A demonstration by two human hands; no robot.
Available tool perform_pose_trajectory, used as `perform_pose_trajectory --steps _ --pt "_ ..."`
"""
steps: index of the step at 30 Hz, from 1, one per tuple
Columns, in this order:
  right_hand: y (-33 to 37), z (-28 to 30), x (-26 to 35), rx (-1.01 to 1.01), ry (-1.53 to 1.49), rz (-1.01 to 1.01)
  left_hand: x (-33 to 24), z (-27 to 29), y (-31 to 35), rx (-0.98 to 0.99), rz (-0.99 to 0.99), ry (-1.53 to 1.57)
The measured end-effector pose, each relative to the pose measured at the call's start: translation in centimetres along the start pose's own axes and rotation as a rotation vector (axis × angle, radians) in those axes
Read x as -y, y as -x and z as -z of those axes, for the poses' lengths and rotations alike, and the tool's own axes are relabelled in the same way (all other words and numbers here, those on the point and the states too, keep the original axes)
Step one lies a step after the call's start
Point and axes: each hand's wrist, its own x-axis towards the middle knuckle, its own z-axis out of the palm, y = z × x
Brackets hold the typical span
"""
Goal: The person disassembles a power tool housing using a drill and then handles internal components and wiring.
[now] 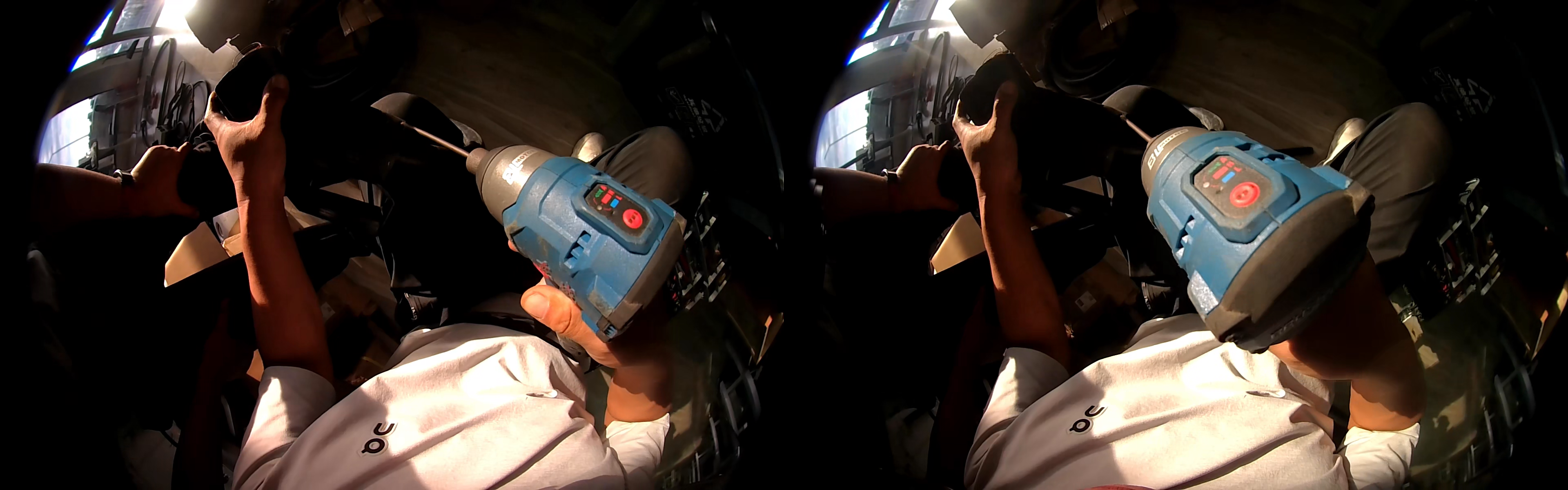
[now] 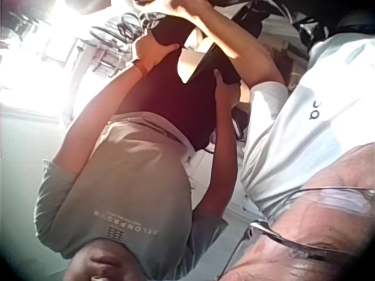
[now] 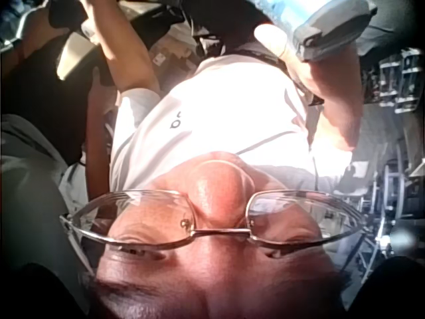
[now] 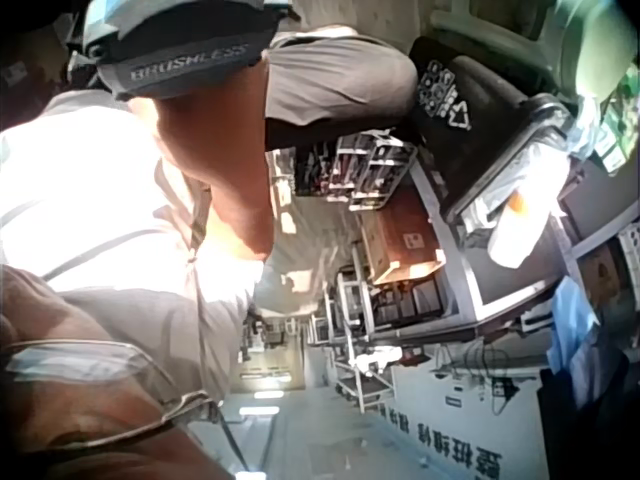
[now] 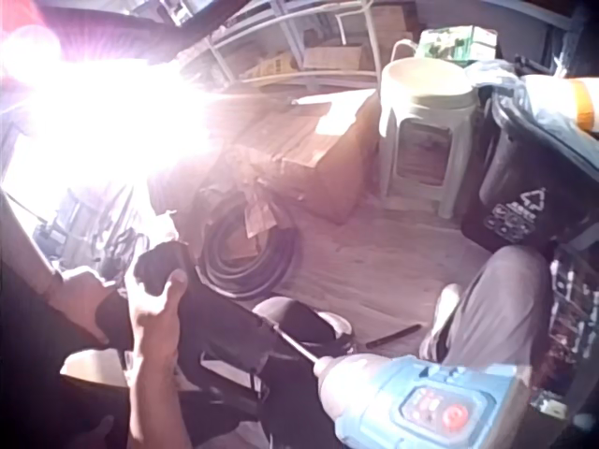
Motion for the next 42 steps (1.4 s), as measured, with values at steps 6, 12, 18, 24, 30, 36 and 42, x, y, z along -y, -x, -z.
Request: perform_pose_trajectory --steps 6,12,18,24,30,36,42 --pt "-4.4 2.2 4.6 -0.136 -0.118 -0.050 0.4 0.3 0.2 -0.069 -0.009 -0.103" --pt "-5.9 4.4 6.1 -0.113 -0.438 -0.310 0.1 0.2 -0.1 -0.022 -0.016 -0.054" --pt "-4.6 3.4 6.3 -0.108 -0.149 -0.235 0.6 0.3 -0.3 -0.039 -0.032 -0.145" --pt "-4.9 4.3 6.4 -0.038 0.099 -0.084 0.3 0.1 -0.7 0.018 -0.087 -0.187" --pt "-7.0 4.9 6.9 0.163 0.359 0.082 1.8 1.1 0.0 -0.054 -0.126 -0.133" --pt "-7.2 7.2 8.2 0.185 0.512 0.124 -0.7 -1.1 -0.9 -0.002 -0.132 -0.074" --pt "-6.1 6.9 6.0 0.057 0.247 0.022 1.5 1.2 -0.3 -0.039 -0.055 -0.100"
